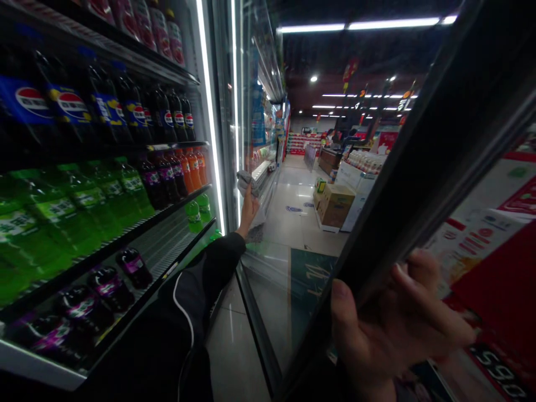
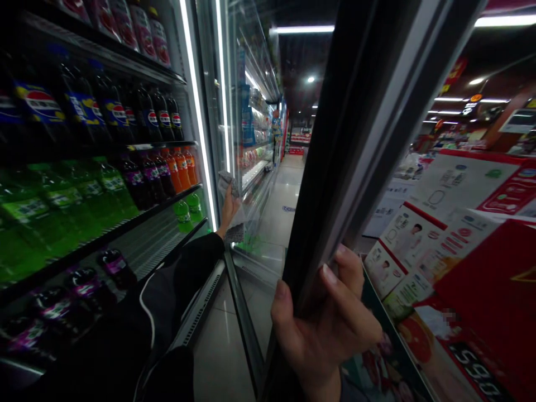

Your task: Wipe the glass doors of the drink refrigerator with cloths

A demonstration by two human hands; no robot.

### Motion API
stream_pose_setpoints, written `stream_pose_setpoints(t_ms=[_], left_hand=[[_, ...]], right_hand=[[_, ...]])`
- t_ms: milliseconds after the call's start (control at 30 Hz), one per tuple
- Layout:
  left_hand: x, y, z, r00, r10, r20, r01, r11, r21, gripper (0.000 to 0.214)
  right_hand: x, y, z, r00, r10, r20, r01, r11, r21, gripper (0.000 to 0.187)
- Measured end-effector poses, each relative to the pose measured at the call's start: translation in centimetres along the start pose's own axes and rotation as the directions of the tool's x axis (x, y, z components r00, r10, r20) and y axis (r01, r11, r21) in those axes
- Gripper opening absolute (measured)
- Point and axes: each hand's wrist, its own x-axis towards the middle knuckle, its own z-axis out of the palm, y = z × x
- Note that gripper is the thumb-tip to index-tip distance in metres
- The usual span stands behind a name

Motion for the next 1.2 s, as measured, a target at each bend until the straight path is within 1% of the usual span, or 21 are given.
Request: stream_pose_setpoints(t_ms=[100, 233, 267, 300, 367, 433, 500, 533, 600, 733, 800, 867, 933, 1000, 1100, 1200], left_hand=[[-3.3, 3.3, 0.6, 0.999, -0.038, 0.004, 0.038, 0.999, -0.018, 0.07], [-9.7, 9.6, 0.9, 0.997, -0.049, 0.06, 0.052, 0.998, -0.045, 0.075], [-11.4, 11.3, 0.9, 0.995, -0.045, 0.094, 0.053, 0.995, -0.087, 0.074], [-12.9, 13.0, 0.8, 0.99, -0.041, 0.136, 0.058, 0.99, -0.128, 0.072], [-15.4, 16.0, 0.3, 0.981, 0.005, 0.196, 0.038, 0.976, -0.216, 0.071], [-17.0, 18.4, -0.7, 0.972, 0.059, 0.227, 0.009, 0.958, -0.285, 0.071], [-17.6, 20.3, -2.1, 0.964, 0.08, 0.253, 0.008, 0.944, -0.329, 0.073], [-17.7, 21.1, -2.9, 0.96, 0.068, 0.271, 0.029, 0.94, -0.34, 0.073], [-17.5, 22.5, -4.7, 0.956, 0.021, 0.292, 0.089, 0.93, -0.358, 0.072], [-17.3, 25.1, -7.6, 0.963, -0.089, 0.254, 0.192, 0.887, -0.42, 0.067], [-17.7, 26.3, -8.4, 0.948, -0.15, 0.281, 0.274, 0.834, -0.479, 0.069], [-18.4, 27.6, -8.9, 0.927, -0.223, 0.301, 0.36, 0.753, -0.55, 0.071], [-19.4, 28.6, -9.1, 0.916, -0.305, 0.261, 0.401, 0.681, -0.612, 0.073], [-20.5, 29.4, -9.2, 0.903, -0.386, 0.186, 0.409, 0.645, -0.646, 0.076], [-21.7, 30.2, -9.6, 0.87, -0.489, 0.059, 0.396, 0.623, -0.675, 0.08], [-22.3, 30.6, -10.5, 0.845, -0.53, -0.072, 0.341, 0.638, -0.691, 0.075]], right_hand=[[-0.2, -0.6, 0.2, 0.999, 0.029, 0.018, -0.03, 0.999, 0.027, 0.081], [-0.5, -1.5, 0.6, 0.999, 0.024, 0.025, -0.024, 0.999, 0.033, 0.081], [-0.6, -1.8, 0.7, 0.999, 0.028, 0.028, -0.029, 0.999, 0.038, 0.08], [-0.7, -2.0, 0.8, 0.999, 0.031, 0.032, -0.033, 0.999, 0.044, 0.08], [-0.9, -2.5, 1.1, 0.999, 0.029, 0.03, -0.031, 0.998, 0.052, 0.08], [-1.2, -2.9, 1.3, 1.0, 0.01, 0.023, -0.011, 0.998, 0.059, 0.081], [-1.5, -3.4, 1.5, 1.0, -0.004, 0.03, 0.002, 0.998, 0.061, 0.083], [-1.7, -3.7, 1.6, 0.999, -0.002, 0.039, 0.0, 0.998, 0.062, 0.084], [-1.8, -4.5, 1.9, 0.998, 0.011, 0.066, -0.016, 0.998, 0.065, 0.084], [-1.5, -6.2, 2.5, 0.995, -0.023, 0.096, 0.017, 0.998, 0.067, 0.083], [-1.3, -7.0, 2.8, 0.992, -0.047, 0.117, 0.038, 0.996, 0.077, 0.082], [-1.1, -7.8, 3.1, 0.989, -0.05, 0.14, 0.035, 0.994, 0.106, 0.075], [-1.1, -8.5, 3.4, 0.985, -0.052, 0.163, 0.027, 0.988, 0.151, 0.067], [-1.1, -9.1, 3.8, 0.98, -0.065, 0.187, 0.026, 0.978, 0.205, 0.059], [-1.1, -10.2, 4.7, 0.972, -0.098, 0.214, 0.032, 0.956, 0.292, 0.046], [-1.4, -11.5, 5.9, 0.969, -0.115, 0.217, 0.028, 0.929, 0.368, 0.039]])
